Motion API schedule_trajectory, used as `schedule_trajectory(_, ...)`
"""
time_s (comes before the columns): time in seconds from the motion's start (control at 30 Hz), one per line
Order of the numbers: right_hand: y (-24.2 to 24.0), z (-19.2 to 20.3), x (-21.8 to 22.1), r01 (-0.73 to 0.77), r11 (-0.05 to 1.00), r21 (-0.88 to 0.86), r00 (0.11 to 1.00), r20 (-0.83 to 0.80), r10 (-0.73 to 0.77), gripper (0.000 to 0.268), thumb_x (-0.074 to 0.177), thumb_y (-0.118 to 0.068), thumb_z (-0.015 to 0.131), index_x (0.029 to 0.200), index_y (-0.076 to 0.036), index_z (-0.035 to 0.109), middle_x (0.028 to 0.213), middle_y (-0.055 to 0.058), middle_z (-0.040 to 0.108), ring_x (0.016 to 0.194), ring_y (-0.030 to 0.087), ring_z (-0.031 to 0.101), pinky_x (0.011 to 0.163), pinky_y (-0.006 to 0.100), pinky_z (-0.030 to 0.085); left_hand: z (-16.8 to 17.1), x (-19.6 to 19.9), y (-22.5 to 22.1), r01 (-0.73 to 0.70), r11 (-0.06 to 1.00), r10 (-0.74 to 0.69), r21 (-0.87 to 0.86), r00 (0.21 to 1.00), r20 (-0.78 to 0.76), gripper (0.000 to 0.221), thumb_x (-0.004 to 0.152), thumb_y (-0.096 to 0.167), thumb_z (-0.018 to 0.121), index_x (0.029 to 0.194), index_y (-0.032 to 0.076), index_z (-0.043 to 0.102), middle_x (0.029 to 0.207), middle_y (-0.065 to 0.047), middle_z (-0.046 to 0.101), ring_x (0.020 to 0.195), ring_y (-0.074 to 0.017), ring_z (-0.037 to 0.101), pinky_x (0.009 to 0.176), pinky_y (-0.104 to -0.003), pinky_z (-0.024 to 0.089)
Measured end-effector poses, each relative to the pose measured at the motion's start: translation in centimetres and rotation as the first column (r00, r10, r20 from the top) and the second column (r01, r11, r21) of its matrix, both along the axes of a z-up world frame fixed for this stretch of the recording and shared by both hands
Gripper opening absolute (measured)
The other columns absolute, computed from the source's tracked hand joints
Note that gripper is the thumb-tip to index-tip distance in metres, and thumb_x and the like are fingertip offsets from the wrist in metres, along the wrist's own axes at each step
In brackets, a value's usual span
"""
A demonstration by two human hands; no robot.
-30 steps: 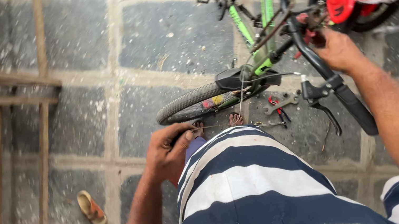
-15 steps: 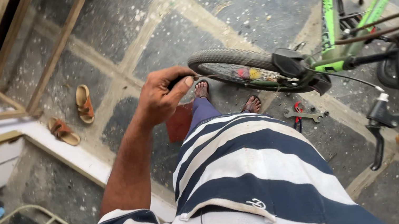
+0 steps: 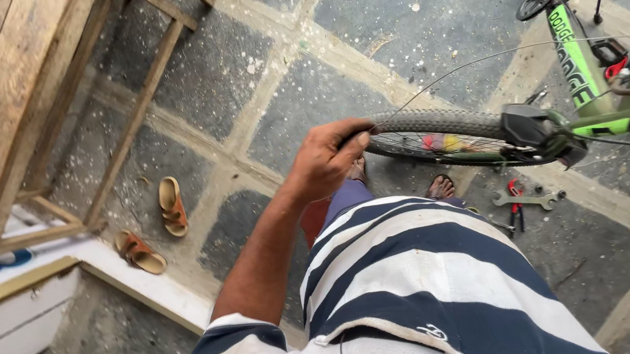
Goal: The person trims and adjusts a bicycle brake or gear cable using pliers, then feeds the cable through the housing on the bicycle frame and pulls it tight by hand.
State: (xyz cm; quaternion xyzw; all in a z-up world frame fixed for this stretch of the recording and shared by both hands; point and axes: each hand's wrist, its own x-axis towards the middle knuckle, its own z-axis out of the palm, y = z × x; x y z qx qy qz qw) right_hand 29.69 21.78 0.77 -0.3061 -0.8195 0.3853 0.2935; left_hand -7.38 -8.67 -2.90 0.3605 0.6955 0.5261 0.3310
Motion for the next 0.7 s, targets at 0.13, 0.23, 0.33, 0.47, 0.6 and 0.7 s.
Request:
schedule_trajectory(0.13,-8.1,-0.5,-7.9,-0.374,0.881,-0.288,0.918,0.02,0.396,0.03,0.09,-0.019,0.079,0.115,-0.004,0.071,0.1,0.004,0.075,0.09,0.013,0.07,0.08,0.032,0.059,-0.1,-2.3,0.5,0.005,1.0,-0.005,-0.001,0.995,0.102,0.023,0.105,0.016,0.057,0.118,0.002,0.069,0.085,-0.006,0.074,0.079,-0.0131,0.071,0.072,-0.029,0.058)
schedule_trajectory(0.23,-11.6,-1.9,-13.4,-0.306,0.852,-0.425,0.898,0.167,0.406,0.03,0.09,-0.02,0.078,0.115,-0.004,0.072,0.095,0.003,0.075,0.087,0.012,0.07,0.078,0.031,0.059,1.0,-3.2,1.1,0.011,0.996,-0.022,0.09,0.992,0.127,0.022,0.105,0.016,0.058,0.118,0.002,0.07,0.084,-0.005,0.071,0.077,-0.0131,0.07,0.072,-0.03,0.06)
schedule_trajectory(0.33,-13.2,-2.4,-16.5,-0.311,0.798,-0.515,0.902,0.104,0.419,0.029,0.095,-0.019,0.073,0.119,-0.003,0.069,0.105,0.004,0.073,0.094,0.011,0.068,0.084,0.029,0.057,1.9,-3.1,1.6,-0.025,0.997,0.025,0.069,1.0,0.0,0.021,0.104,0.014,0.06,0.118,0.003,0.071,0.082,-0.007,0.073,0.075,-0.0139,0.069,0.07,-0.03,0.058)
schedule_trajectory(0.47,-14.2,-1.3,-18.2,-0.272,0.839,-0.47,0.885,0.22,0.41,0.031,0.096,-0.018,0.069,0.123,-0.002,0.066,0.101,0.006,0.073,0.091,0.012,0.069,0.081,0.029,0.056,3.0,-2.9,2.2,-0.053,0.987,0.059,0.15,0.998,-0.037,0.02,0.103,0.012,0.062,0.118,0.003,0.071,0.088,-0.009,0.076,0.08,-0.0153,0.074,0.073,-0.031,0.06)
schedule_trajectory(0.6,-15.1,-0.5,-19.3,-0.197,0.822,-0.534,0.911,0.21,0.355,0.028,0.097,-0.019,0.065,0.119,-0.002,0.064,0.098,0.007,0.071,0.09,0.013,0.073,0.079,0.029,0.058,3.4,-3.1,3.2,-0.045,0.978,0.058,0.202,0.997,-0.057,0.018,0.104,0.012,0.062,0.119,0.003,0.069,0.093,-0.01,0.078,0.086,-0.0166,0.078,0.075,-0.031,0.062)
schedule_trajectory(0.7,-15.3,-0.3,-19.6,-0.213,0.842,-0.496,0.921,0.186,0.342,0.024,0.099,-0.02,0.064,0.115,-0.002,0.063,0.098,0.007,0.07,0.089,0.015,0.073,0.079,0.03,0.059,3.0,-3.2,3.7,-0.035,0.977,0.058,0.209,0.993,-0.104,0.018,0.104,0.013,0.063,0.119,0.004,0.069,0.094,-0.011,0.078,0.087,-0.0173,0.079,0.074,-0.03,0.063)
